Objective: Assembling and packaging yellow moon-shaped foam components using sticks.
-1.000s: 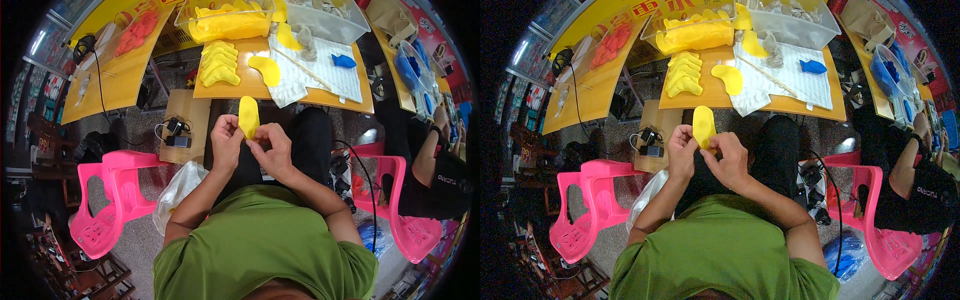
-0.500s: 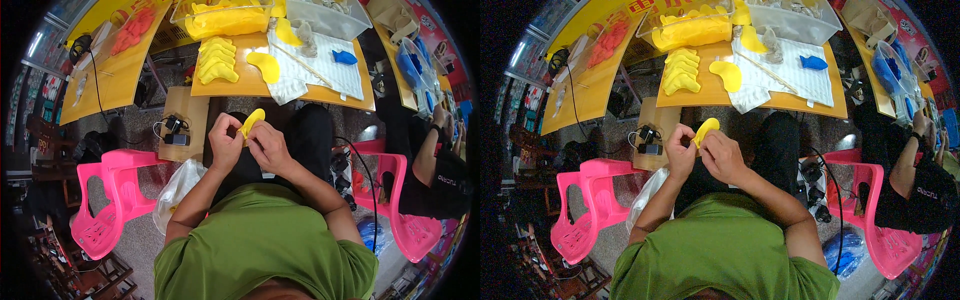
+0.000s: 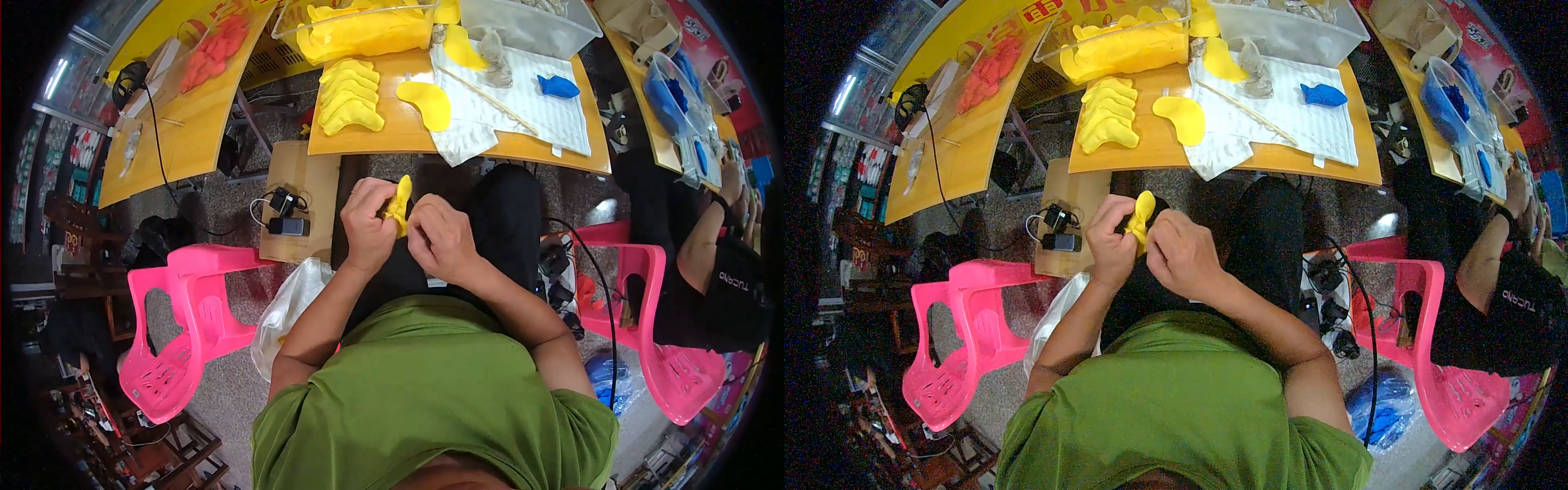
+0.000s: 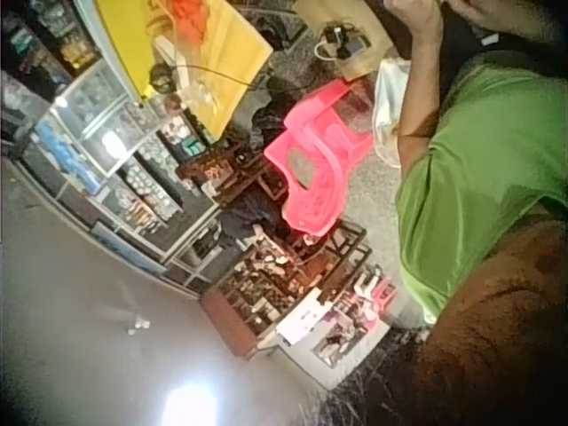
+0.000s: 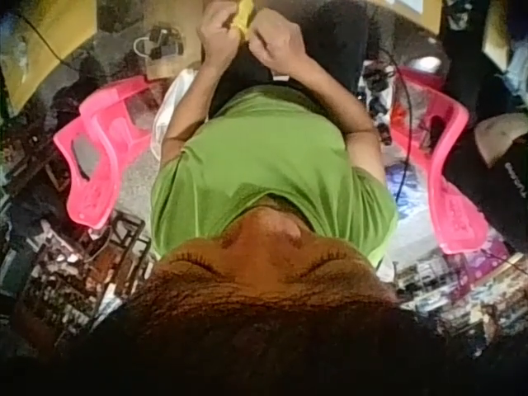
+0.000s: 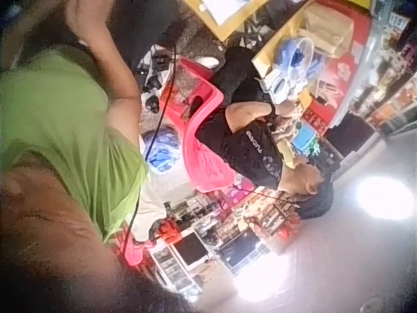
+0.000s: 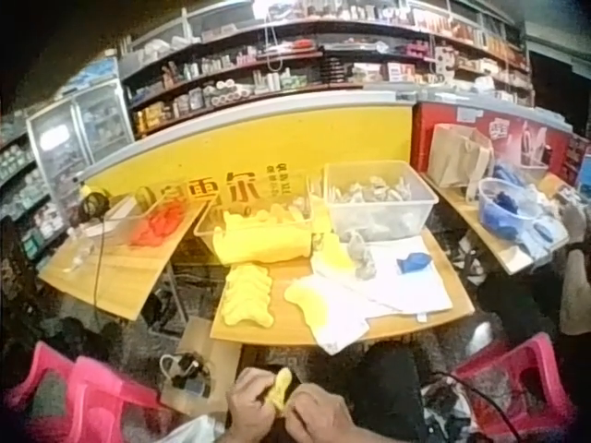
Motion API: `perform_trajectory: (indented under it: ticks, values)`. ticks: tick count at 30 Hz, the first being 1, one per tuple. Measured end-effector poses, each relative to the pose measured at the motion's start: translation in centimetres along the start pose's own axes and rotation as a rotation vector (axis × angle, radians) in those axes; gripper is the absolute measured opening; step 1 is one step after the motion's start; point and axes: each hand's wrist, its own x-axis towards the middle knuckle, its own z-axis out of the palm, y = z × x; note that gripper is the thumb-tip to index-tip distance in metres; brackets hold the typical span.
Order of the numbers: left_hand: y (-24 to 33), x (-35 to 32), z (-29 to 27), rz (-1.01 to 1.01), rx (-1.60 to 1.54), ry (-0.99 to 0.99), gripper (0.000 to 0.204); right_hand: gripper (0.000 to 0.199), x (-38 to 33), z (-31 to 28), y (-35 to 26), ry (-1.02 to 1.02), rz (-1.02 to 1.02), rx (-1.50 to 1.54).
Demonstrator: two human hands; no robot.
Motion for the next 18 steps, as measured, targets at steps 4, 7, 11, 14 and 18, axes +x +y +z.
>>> perform_trajectory:
  ticks: [4, 7, 11, 14, 18]
  values:
    - [-0.1, -1.4, 1.4, -0.034, 0.102, 0.041, 0.019, 0.014, -0.4, 0.9, 1.1, 0.132, 0.084, -0.303]
    - [-1.4, -2.9, 2.3, -0.208, -0.065, 0.061, 0.019, 0.013, -0.7, 1.4, 1.8, 0.130, 0.093, -0.353]
    - [-0.9, -4.1, 2.3, -0.610, -0.744, 0.085, 0.013, 0.012, -0.8, 1.2, 2.6, 0.127, 0.111, -0.351]
    - [0.1, -3.5, 1.5, -0.757, -1.001, -0.027, 0.010, 0.012, -0.4, 0.8, 2.9, 0.166, 0.078, -0.330]
    - [-1.0, -3.4, 0.5, -0.819, -1.139, -0.368, 0.021, 0.013, -0.8, 0.7, 3.1, 0.123, 0.063, -0.198]
